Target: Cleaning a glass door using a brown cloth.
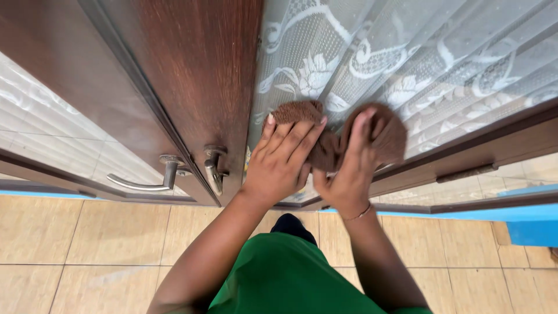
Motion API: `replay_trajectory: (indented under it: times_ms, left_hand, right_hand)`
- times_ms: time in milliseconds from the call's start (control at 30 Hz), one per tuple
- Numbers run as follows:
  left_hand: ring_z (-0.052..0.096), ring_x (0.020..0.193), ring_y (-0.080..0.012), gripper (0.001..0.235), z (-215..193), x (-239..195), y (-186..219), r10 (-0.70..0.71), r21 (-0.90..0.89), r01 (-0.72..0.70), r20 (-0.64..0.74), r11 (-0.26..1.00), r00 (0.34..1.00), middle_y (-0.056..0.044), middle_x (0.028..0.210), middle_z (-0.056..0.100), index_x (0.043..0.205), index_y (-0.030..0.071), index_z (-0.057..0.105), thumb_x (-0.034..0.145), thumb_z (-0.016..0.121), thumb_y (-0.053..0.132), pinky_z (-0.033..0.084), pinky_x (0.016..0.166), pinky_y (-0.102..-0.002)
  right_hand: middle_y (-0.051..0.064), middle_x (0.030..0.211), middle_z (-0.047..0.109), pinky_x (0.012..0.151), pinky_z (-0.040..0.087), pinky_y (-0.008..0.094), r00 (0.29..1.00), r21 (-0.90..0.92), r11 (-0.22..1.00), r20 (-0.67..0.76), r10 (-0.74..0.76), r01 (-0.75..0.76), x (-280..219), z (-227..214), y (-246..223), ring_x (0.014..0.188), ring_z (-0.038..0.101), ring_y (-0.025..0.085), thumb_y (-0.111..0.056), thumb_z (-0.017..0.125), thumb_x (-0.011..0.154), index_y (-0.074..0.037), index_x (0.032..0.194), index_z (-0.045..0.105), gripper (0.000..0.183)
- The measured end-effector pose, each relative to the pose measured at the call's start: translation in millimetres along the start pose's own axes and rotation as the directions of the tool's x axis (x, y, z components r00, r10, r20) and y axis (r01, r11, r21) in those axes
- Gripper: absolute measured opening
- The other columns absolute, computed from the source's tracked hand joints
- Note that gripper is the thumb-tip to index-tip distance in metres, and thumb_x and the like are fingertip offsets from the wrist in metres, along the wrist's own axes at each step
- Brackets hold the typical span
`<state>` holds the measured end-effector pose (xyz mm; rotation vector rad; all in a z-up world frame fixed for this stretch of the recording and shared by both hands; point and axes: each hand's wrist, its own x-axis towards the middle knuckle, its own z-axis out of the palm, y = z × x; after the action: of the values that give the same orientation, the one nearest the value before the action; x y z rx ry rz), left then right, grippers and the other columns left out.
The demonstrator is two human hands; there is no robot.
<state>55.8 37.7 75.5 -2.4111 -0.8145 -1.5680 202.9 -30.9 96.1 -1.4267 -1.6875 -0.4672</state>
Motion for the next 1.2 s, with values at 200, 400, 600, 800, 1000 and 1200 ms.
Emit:
replay_trajectory:
  times_ms: [200, 400, 600, 800, 1000, 1200]
  left_hand:
    - [0.065, 0.122, -0.0257, 0.055, -3.2, -0.6, -4.3, 0.002, -0.027, -0.002, 0.002, 1.000, 1.000, -0.001, 0.131, 0.068, 0.139, 0.018, 0.067, 0.085, 0.058, 0.014, 0.023, 0.127, -0.046]
    - [0.064, 0.123, -0.0248, 0.060, -7.7, -4.1, -7.3, 0.026, -0.025, -0.025, 0.054, 0.999, 0.998, -0.002, 0.132, 0.067, 0.142, 0.018, 0.065, 0.082, 0.061, 0.014, 0.020, 0.127, -0.046]
    - [0.064, 0.123, -0.0249, 0.060, -7.1, 0.3, -7.4, 0.024, -0.039, -0.022, 0.048, 0.999, 0.999, -0.003, 0.132, 0.067, 0.141, 0.017, 0.065, 0.081, 0.063, 0.014, 0.021, 0.127, -0.046]
    - [0.063, 0.124, -0.0263, 0.063, -10.6, -1.4, -4.4, 0.014, -0.014, -0.014, 0.062, 1.000, 0.998, -0.003, 0.134, 0.067, 0.144, 0.016, 0.064, 0.081, 0.064, 0.012, 0.021, 0.127, -0.047]
    - [0.063, 0.122, -0.0267, 0.063, -9.4, -3.5, -4.6, -0.005, -0.035, 0.009, 0.100, 0.999, 0.995, -0.004, 0.134, 0.066, 0.145, 0.016, 0.063, 0.083, 0.062, 0.012, 0.021, 0.126, -0.048]
    - [0.062, 0.126, -0.0292, 0.064, -5.0, -6.8, -7.5, 0.009, -0.027, -0.007, 0.095, 1.000, 0.995, -0.004, 0.135, 0.066, 0.147, 0.015, 0.061, 0.083, 0.063, 0.015, 0.020, 0.126, -0.050]
  right_hand:
    - [0.036, 0.164, 0.026, 0.117, 0.042, 0.047, 1.000, -0.068, 0.998, -0.027, -0.009, 0.007, 13.2, -4.0, -13.6, 0.150, 0.039, 0.049, -0.015, 0.069, 0.090, 0.012, 0.161, 0.019, 0.091]
    - [0.032, 0.165, 0.029, 0.116, 0.044, 0.044, 0.999, -0.089, 0.996, -0.051, 0.020, -0.024, 2.0, 0.7, -14.2, 0.152, 0.041, 0.044, -0.019, 0.074, 0.086, 0.009, 0.162, 0.022, 0.096]
    - [0.036, 0.161, 0.032, 0.117, 0.041, 0.046, 0.997, -0.043, 0.999, -0.073, 0.011, -0.014, 16.3, -2.6, -18.0, 0.148, 0.043, 0.048, -0.011, 0.073, 0.085, 0.013, 0.159, 0.025, 0.091]
    - [0.033, 0.163, 0.031, 0.120, 0.041, 0.047, 0.997, -0.047, 0.999, -0.081, 0.009, -0.013, 9.1, -3.9, -15.5, 0.151, 0.040, 0.046, -0.016, 0.076, 0.087, 0.010, 0.160, 0.025, 0.093]
    - [0.037, 0.164, 0.026, 0.125, 0.028, 0.051, 1.000, 0.124, 0.992, -0.021, -0.017, 0.020, 17.9, -13.4, -7.7, 0.153, 0.031, 0.048, -0.002, 0.065, 0.071, 0.011, 0.161, 0.020, 0.101]
    - [0.023, 0.140, 0.062, 0.121, 0.036, 0.039, 0.972, 0.142, 0.988, -0.231, -0.032, 0.066, 33.2, -29.3, 23.3, 0.133, 0.059, 0.033, -0.022, 0.054, 0.076, 0.012, 0.142, 0.057, 0.074]
